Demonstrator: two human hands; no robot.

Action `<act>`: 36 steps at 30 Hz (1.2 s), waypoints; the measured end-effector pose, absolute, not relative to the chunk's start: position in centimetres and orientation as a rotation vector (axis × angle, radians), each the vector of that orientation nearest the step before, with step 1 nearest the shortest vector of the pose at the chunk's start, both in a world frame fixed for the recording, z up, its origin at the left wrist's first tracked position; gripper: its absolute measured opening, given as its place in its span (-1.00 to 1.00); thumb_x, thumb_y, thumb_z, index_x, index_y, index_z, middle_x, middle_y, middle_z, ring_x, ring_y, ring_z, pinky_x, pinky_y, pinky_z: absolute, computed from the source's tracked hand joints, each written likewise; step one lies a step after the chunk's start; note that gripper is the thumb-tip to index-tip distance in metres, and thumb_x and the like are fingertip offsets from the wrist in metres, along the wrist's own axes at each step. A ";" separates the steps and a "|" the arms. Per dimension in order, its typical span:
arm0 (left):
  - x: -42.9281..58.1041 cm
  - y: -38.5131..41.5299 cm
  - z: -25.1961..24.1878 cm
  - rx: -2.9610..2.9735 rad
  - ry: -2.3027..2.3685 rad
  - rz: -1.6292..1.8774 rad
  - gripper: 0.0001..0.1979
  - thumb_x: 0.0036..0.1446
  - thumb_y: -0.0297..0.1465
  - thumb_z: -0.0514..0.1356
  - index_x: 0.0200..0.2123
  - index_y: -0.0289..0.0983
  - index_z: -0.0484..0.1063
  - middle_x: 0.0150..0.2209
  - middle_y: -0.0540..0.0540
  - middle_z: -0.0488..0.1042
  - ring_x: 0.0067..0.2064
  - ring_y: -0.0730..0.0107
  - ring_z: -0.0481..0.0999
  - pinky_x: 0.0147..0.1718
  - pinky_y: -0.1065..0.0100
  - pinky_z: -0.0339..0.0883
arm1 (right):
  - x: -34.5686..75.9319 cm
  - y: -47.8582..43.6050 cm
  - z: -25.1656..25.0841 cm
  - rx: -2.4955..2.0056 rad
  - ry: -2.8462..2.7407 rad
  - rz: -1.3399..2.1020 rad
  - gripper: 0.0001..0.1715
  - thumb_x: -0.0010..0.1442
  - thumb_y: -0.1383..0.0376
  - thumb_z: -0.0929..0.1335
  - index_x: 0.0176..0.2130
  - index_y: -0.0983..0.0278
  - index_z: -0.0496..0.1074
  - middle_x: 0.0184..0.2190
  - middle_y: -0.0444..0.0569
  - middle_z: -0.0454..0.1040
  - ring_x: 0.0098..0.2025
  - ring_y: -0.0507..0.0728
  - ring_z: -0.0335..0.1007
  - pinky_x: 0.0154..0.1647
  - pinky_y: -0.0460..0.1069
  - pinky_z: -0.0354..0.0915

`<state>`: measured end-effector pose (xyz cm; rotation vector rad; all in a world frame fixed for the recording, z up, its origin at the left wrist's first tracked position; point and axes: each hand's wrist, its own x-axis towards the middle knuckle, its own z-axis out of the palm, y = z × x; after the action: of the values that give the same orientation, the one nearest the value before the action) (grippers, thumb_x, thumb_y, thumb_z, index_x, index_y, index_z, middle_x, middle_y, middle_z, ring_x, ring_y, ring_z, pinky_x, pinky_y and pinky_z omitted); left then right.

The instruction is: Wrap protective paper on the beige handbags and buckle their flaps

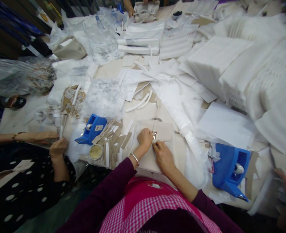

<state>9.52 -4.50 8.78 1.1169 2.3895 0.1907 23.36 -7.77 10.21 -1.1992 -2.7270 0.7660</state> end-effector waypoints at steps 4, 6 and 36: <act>10.6 -4.3 9.2 1.185 2.423 0.099 -0.83 0.15 -0.36 0.06 -0.32 -0.28 0.42 -0.24 -0.24 0.47 -0.21 0.16 0.49 -0.29 0.24 0.30 | 23.4 -7.8 10.2 -1.222 -2.726 0.776 -0.65 0.22 0.47 0.18 -0.04 0.33 0.36 -0.15 0.10 0.34 -0.08 0.17 0.14 -0.09 0.02 0.17; 11.0 -4.3 9.3 1.241 2.422 0.078 -0.82 0.15 -0.37 0.04 -0.27 -0.31 0.40 -0.19 -0.27 0.45 -0.20 0.14 0.49 -0.28 0.23 0.30 | 23.5 -7.8 10.3 -1.226 -2.729 0.763 -0.65 0.23 0.47 0.17 -0.04 0.34 0.37 -0.14 0.11 0.34 -0.07 0.18 0.14 -0.08 0.04 0.16; 9.8 -5.6 8.6 1.097 2.089 0.727 -0.92 0.02 -0.50 0.11 -0.49 -0.26 0.26 -0.47 0.02 0.40 -0.41 0.47 0.43 -0.34 0.40 0.31 | 24.3 -7.8 10.2 -1.221 -2.667 0.833 -0.49 0.18 0.49 0.19 0.11 0.30 0.29 -0.06 0.12 0.35 -0.04 0.19 0.16 -0.03 0.04 0.12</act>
<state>9.81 -5.62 8.60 1.0970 2.0885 0.7266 24.35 -7.80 10.18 -1.2205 -2.6669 0.8328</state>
